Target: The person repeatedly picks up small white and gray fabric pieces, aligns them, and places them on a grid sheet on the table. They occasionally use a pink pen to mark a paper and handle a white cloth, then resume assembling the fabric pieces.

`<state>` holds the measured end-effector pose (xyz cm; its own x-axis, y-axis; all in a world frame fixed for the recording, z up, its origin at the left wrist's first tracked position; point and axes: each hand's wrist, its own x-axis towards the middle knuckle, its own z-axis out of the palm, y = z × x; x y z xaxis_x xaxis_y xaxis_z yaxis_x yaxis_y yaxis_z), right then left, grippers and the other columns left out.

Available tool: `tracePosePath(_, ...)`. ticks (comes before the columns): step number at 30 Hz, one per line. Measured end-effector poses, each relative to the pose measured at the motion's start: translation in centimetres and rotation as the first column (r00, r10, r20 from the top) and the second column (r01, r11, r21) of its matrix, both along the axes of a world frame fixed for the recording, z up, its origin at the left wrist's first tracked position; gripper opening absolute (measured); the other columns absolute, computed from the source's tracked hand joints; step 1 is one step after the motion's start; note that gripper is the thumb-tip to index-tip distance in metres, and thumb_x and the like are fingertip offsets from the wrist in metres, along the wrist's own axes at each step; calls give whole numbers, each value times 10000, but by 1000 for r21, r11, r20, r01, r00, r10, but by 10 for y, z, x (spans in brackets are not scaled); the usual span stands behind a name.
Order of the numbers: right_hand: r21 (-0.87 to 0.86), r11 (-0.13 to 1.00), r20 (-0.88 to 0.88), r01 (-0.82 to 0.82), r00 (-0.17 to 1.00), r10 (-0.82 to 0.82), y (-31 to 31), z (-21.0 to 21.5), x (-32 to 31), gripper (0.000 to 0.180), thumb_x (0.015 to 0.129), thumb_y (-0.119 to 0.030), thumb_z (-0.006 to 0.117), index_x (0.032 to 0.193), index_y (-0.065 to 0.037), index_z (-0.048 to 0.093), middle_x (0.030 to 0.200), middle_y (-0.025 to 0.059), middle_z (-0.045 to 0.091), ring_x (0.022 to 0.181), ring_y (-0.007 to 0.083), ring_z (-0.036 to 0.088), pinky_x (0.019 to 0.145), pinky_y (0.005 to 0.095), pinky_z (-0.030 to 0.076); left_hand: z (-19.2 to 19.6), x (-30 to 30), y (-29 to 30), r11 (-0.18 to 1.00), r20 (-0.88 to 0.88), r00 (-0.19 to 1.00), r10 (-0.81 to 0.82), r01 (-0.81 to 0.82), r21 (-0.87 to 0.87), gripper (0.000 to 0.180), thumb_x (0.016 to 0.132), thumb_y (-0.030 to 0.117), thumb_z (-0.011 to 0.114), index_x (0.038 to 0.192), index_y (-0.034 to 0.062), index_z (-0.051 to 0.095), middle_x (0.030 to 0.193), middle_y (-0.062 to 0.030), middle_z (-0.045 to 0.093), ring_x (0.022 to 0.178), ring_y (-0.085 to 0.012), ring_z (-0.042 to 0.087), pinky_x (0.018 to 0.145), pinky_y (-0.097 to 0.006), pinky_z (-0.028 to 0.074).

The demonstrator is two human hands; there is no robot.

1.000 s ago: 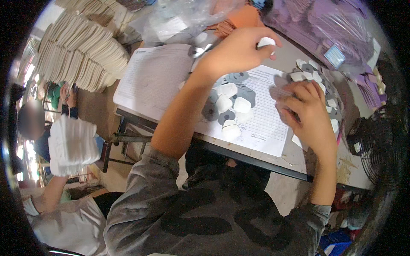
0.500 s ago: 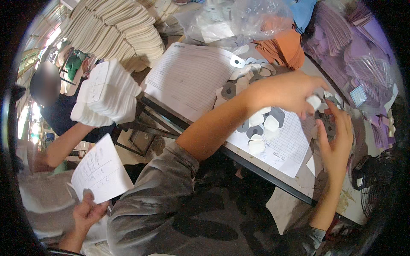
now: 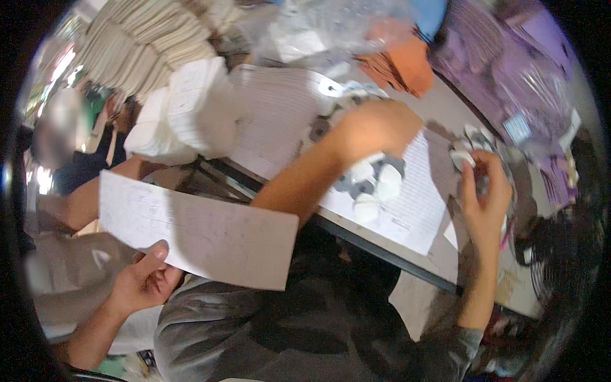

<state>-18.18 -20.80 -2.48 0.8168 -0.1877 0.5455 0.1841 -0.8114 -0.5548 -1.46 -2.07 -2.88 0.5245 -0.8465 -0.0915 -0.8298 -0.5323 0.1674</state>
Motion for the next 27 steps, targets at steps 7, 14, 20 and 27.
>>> tracePosePath(7,29,998,-22,-55,998,56,-1,-4,1,160,988,-77,744,1121,-14,681,880,97,707,748,167,652,705,310,521,10,19,6,998,-104,994,-27,21,-57,340,767,138,838,1092,82,757,1120,-183,756,1056,-368,729,889,-456,584)
tracePosePath(14,65,993,-56,-97,993,101,1,-5,2,205,988,-47,723,1189,-30,691,965,110,722,784,173,674,719,303,533,-3,24,20,975,-90,992,84,-101,-200,354,753,103,855,1082,78,725,1066,-175,753,996,-341,737,862,-440,574)
tracePosePath(20,-65,976,-100,-207,975,200,4,-4,1,134,969,-4,693,1100,-17,719,1037,120,739,838,235,696,722,320,548,-1,47,25,897,-103,966,-237,177,-404,290,770,36,851,1038,45,741,944,-153,771,912,-311,761,792,-398,579)
tracePosePath(27,-40,989,-11,-143,990,143,3,-4,4,127,960,-30,716,1086,-18,731,1007,104,750,814,234,679,706,330,536,30,29,14,850,-308,938,-161,-27,-527,222,829,60,895,984,12,745,865,-75,803,766,-94,720,662,-250,541)
